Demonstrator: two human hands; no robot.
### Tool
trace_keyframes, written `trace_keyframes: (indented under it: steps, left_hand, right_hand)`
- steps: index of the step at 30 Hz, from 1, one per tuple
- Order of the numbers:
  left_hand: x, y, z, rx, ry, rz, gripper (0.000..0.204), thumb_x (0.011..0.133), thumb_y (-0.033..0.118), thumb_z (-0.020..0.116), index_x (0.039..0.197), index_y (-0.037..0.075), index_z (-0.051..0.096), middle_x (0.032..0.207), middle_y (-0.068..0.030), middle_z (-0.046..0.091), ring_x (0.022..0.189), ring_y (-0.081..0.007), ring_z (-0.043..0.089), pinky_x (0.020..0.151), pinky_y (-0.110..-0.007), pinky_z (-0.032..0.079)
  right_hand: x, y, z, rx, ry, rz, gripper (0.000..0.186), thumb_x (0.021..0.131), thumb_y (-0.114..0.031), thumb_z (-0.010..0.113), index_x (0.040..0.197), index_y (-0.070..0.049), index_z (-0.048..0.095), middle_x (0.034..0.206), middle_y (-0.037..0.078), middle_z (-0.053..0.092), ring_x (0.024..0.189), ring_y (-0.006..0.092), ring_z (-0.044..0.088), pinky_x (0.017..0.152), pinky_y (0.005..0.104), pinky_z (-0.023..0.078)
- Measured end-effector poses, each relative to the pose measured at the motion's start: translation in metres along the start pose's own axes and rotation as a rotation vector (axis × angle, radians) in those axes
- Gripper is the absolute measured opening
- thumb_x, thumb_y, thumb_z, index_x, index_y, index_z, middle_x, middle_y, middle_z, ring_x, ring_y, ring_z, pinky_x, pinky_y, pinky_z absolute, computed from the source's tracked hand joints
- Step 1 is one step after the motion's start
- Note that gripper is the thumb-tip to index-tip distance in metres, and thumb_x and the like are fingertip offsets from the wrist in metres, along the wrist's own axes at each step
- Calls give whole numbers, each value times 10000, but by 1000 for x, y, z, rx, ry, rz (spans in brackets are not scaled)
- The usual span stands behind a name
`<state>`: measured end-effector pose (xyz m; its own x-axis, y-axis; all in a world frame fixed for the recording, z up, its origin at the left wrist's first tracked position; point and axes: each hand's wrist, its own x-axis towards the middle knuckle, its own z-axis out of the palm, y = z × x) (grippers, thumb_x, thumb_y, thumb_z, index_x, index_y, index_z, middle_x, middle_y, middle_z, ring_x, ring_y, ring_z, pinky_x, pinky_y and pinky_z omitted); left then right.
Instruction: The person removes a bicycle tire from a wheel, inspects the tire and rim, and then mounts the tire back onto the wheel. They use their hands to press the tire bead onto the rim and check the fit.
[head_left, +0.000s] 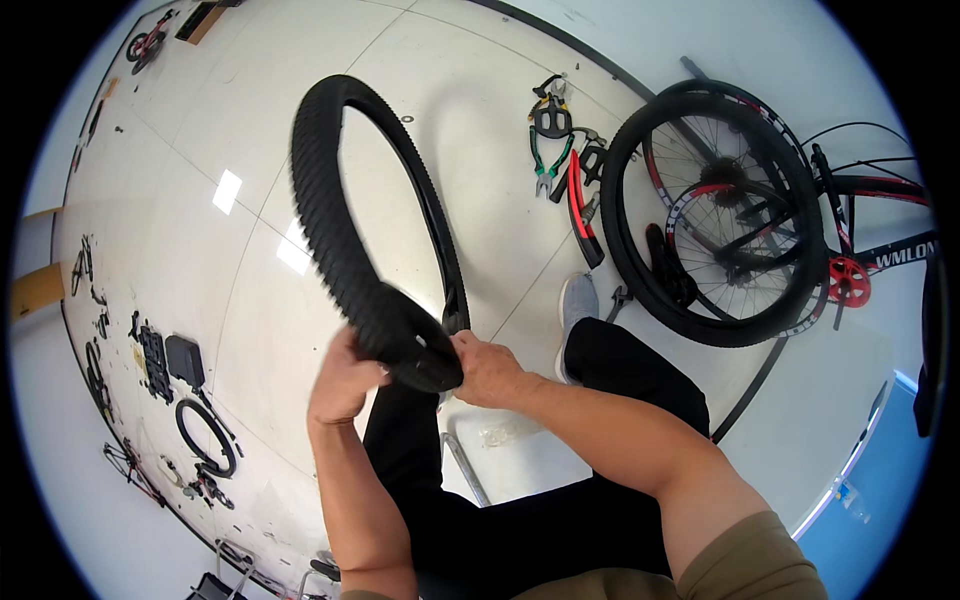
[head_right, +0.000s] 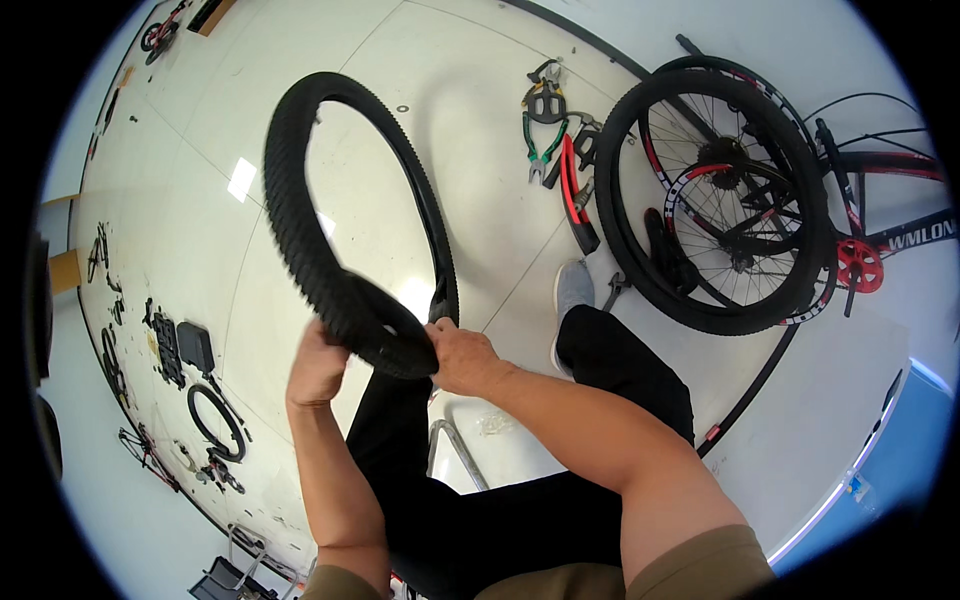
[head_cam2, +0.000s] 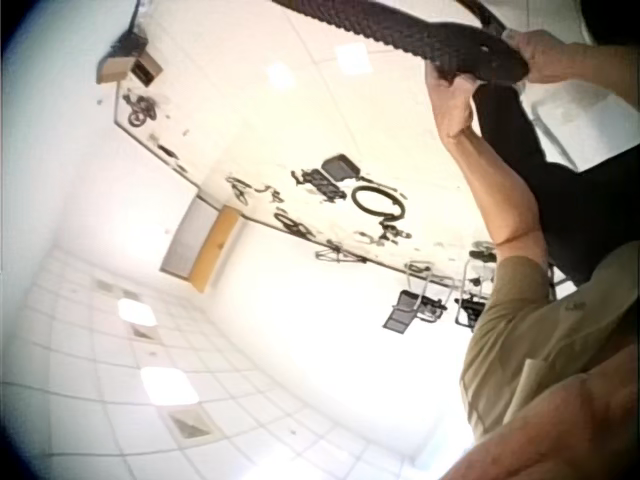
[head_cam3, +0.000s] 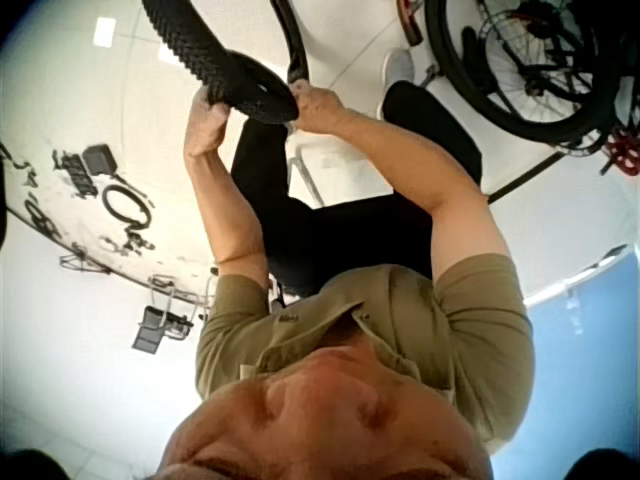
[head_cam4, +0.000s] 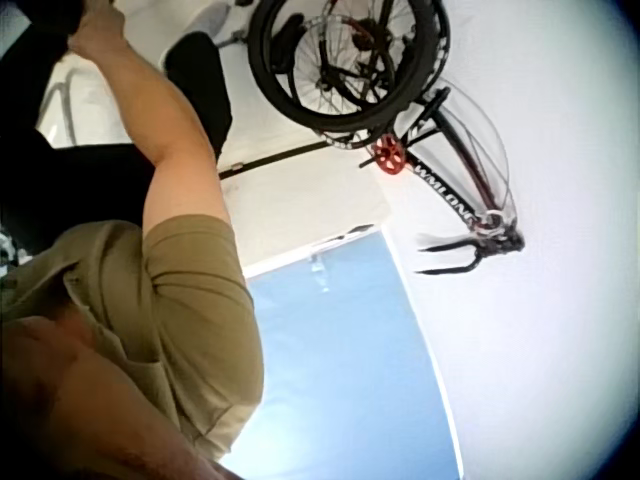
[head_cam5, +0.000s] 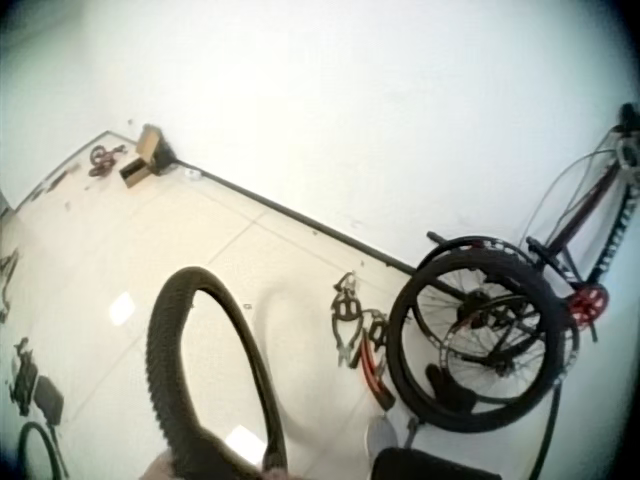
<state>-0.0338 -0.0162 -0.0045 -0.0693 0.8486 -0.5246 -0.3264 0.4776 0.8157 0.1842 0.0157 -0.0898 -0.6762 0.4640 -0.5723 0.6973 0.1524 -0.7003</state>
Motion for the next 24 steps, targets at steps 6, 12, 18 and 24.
trace_keyframes:
  steps: [6,12,18,24]
  left_hand:
    - [16,7,12,-372,75,327,1049,830,801,560,1460,-28,427,1207,-179,622,1095,-319,639,957,-543,556]
    - [-3,20,23,8,442,271,722,856,233,763,1429,-70,446,1016,-90,621,829,-212,674,784,-359,608]
    - [8,21,35,-79,292,256,761,751,194,758,1411,-58,475,1044,-115,628,925,-223,654,880,-377,556]
    - [-2,9,47,-47,262,271,617,679,119,819,1250,-50,654,1229,-130,659,1056,-191,646,917,-351,535]
  right_hand:
    - [-4,5,15,-159,-81,9,485,836,-150,712,1284,-105,530,1160,146,550,1063,359,655,899,499,528]
    - [-4,11,32,11,-87,42,472,813,-34,673,1275,-89,592,1188,186,604,1116,339,646,946,440,512]
    - [45,78,44,688,131,506,370,852,-101,627,1207,1,640,1164,212,667,1056,315,666,908,426,543]
    - [78,74,63,1092,51,1015,582,908,-435,709,1286,-14,578,1148,156,616,888,340,643,806,526,564]
